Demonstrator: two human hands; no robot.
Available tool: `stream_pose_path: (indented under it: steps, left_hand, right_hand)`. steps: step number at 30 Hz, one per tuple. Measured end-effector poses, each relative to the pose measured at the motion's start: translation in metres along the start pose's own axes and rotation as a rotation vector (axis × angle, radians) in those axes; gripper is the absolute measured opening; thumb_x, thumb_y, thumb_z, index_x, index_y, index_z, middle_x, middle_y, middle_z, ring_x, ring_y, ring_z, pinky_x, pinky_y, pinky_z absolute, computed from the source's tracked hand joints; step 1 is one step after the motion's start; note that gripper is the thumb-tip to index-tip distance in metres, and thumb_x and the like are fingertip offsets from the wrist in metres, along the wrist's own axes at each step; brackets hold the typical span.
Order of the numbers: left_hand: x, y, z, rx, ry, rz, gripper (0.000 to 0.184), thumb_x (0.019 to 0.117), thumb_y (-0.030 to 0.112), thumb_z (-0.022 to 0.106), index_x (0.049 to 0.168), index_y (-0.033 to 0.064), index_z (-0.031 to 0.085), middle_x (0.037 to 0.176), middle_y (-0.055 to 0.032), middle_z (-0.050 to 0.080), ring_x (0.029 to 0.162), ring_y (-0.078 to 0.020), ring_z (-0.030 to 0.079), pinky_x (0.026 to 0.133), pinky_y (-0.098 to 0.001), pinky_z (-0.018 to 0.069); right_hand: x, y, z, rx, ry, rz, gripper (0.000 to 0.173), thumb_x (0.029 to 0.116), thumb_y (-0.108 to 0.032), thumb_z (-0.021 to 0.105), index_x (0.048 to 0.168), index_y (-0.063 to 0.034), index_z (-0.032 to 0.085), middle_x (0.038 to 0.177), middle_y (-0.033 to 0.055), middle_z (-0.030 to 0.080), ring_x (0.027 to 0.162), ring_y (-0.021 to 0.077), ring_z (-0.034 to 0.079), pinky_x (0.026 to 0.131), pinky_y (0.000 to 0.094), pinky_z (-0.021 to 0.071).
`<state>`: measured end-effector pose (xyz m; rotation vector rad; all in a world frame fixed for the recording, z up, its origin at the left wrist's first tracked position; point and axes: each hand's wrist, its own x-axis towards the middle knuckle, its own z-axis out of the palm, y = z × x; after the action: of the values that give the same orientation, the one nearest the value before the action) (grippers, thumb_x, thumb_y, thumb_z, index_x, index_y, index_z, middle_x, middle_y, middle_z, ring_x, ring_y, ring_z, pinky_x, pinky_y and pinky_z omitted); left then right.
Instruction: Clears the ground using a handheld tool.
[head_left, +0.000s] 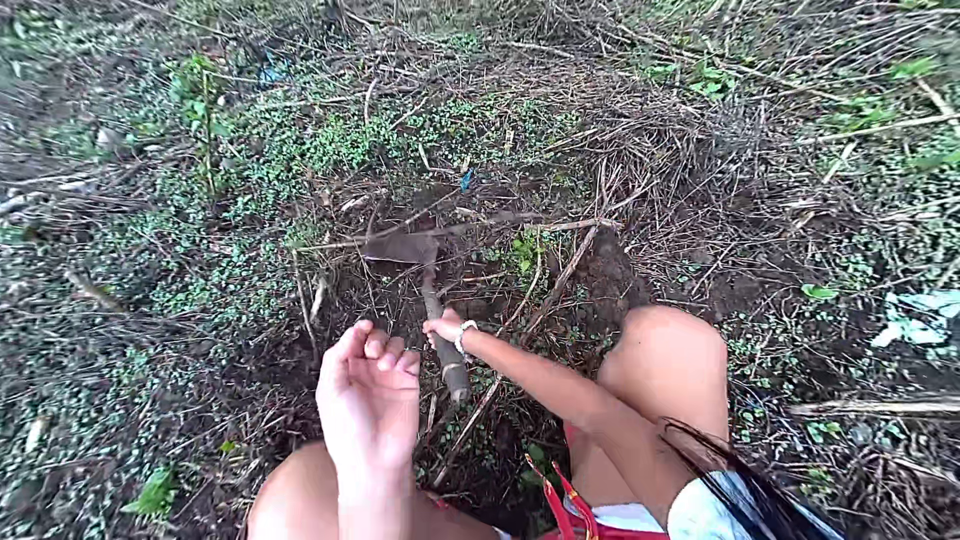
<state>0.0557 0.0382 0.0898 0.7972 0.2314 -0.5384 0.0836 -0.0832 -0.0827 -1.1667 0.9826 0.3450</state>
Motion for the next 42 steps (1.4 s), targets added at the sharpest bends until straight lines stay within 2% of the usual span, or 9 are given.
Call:
stream_pose_path:
  steps: [6, 11, 15, 18, 22, 26, 29, 37, 42]
  left_hand:
    - [0.005, -0.006, 0.002, -0.053, 0.021, -0.14, 0.045, 0.1108, 0.025, 0.024, 0.081, 0.017, 0.056, 0.057, 0.0086, 0.05, 0.048, 0.0002, 0.053, 0.049, -0.012, 0.047]
    - [0.005, 0.001, -0.012, -0.089, 0.028, -0.148, 0.048, 0.1106, 0.023, 0.02, 0.079, 0.0153, 0.055, 0.057, 0.0075, 0.053, 0.048, -0.0006, 0.056, 0.049, -0.0128, 0.0491]
    - [0.0, 0.012, -0.027, -0.084, -0.037, -0.149, 0.055, 0.1098, 0.023, 0.016, 0.08, 0.0129, 0.061, 0.057, 0.0063, 0.057, 0.05, -0.0014, 0.059, 0.05, -0.0137, 0.0506]
    - [-0.001, 0.014, -0.033, -0.019, 0.008, -0.077, 0.056, 0.1104, 0.023, 0.016, 0.079, 0.0135, 0.06, 0.057, 0.0072, 0.057, 0.05, -0.0007, 0.058, 0.05, -0.0131, 0.05]
    - [0.001, 0.01, -0.017, -0.02, 0.018, -0.057, 0.054, 0.1111, 0.024, 0.016, 0.078, 0.0143, 0.058, 0.056, 0.0071, 0.056, 0.049, -0.0008, 0.058, 0.049, -0.0131, 0.0498]
    - [0.007, -0.005, -0.004, 0.055, -0.027, -0.1, 0.054, 0.1104, 0.026, 0.016, 0.079, 0.0176, 0.059, 0.057, 0.0091, 0.054, 0.05, 0.0004, 0.055, 0.051, -0.0125, 0.0482]
    - [0.021, -0.014, 0.0, 0.059, 0.083, -0.146, 0.045, 0.1109, 0.027, 0.022, 0.082, 0.0183, 0.055, 0.056, 0.0096, 0.05, 0.047, 0.0008, 0.052, 0.049, -0.0119, 0.0466]
    - [0.004, 0.007, -0.031, -0.029, 0.015, -0.081, 0.059, 0.1108, 0.028, 0.013, 0.078, 0.0152, 0.06, 0.057, 0.0076, 0.058, 0.05, -0.0001, 0.059, 0.048, -0.0127, 0.0488]
    - [-0.002, 0.006, -0.024, 0.058, 0.038, 0.095, 0.06, 0.1105, 0.025, 0.012, 0.076, 0.0144, 0.06, 0.056, 0.0082, 0.056, 0.048, -0.0013, 0.055, 0.049, -0.0143, 0.0475]
  right_hand:
    - [-0.033, -0.047, -0.048, 0.333, 0.299, -0.197, 0.006, 0.0998, -0.005, 0.056, 0.104, 0.0002, 0.056, 0.068, -0.0008, 0.054, 0.054, 0.006, 0.053, 0.055, 0.022, 0.0484]
    - [-0.047, -0.096, -0.127, 0.831, 0.857, -0.632, 0.041, 0.104, -0.004, 0.052, 0.139, 0.0045, 0.033, 0.093, 0.0098, 0.053, 0.065, 0.01, 0.06, 0.063, 0.0243, 0.0558]
    - [-0.015, -0.09, -0.149, 0.725, 1.24, -0.523, 0.069, 0.1042, -0.012, 0.053, 0.158, -0.0012, 0.011, 0.125, 0.0199, 0.054, 0.098, 0.0161, 0.064, 0.084, 0.0288, 0.0552]
    - [0.022, -0.029, -0.085, 0.269, 0.91, -0.214, 0.075, 0.1011, -0.008, 0.057, 0.157, 0.0082, 0.011, 0.146, 0.0341, 0.047, 0.135, 0.038, 0.052, 0.111, 0.0461, 0.0443]
    - [0.024, -0.008, -0.024, -0.079, 0.436, -0.074, 0.075, 0.1004, -0.012, 0.062, 0.157, 0.0045, 0.015, 0.142, 0.0323, 0.052, 0.13, 0.0397, 0.057, 0.107, 0.051, 0.0467]
    - [-0.003, -0.038, -0.082, 0.301, 0.482, -0.14, 0.026, 0.0968, -0.005, 0.06, 0.12, 0.0033, 0.055, 0.086, 0.0103, 0.059, 0.067, 0.0154, 0.058, 0.065, 0.0314, 0.0517]
    - [-0.04, -0.068, -0.13, 0.707, 0.546, -0.332, 0.002, 0.098, -0.003, 0.053, 0.099, -0.0033, 0.051, 0.064, -0.0014, 0.051, 0.049, 0.0047, 0.051, 0.05, 0.0202, 0.0487]
    - [-0.035, -0.075, -0.196, 0.758, 1.161, -0.628, 0.064, 0.1048, -0.009, 0.051, 0.155, -0.0003, 0.012, 0.107, 0.0167, 0.054, 0.075, 0.0146, 0.063, 0.071, 0.0279, 0.0572]
    - [0.034, 0.025, -0.036, 0.207, 0.448, -0.191, 0.067, 0.0987, -0.007, 0.06, 0.153, 0.0014, 0.022, 0.105, 0.0232, 0.062, 0.076, 0.0258, 0.066, 0.07, 0.0413, 0.0574]
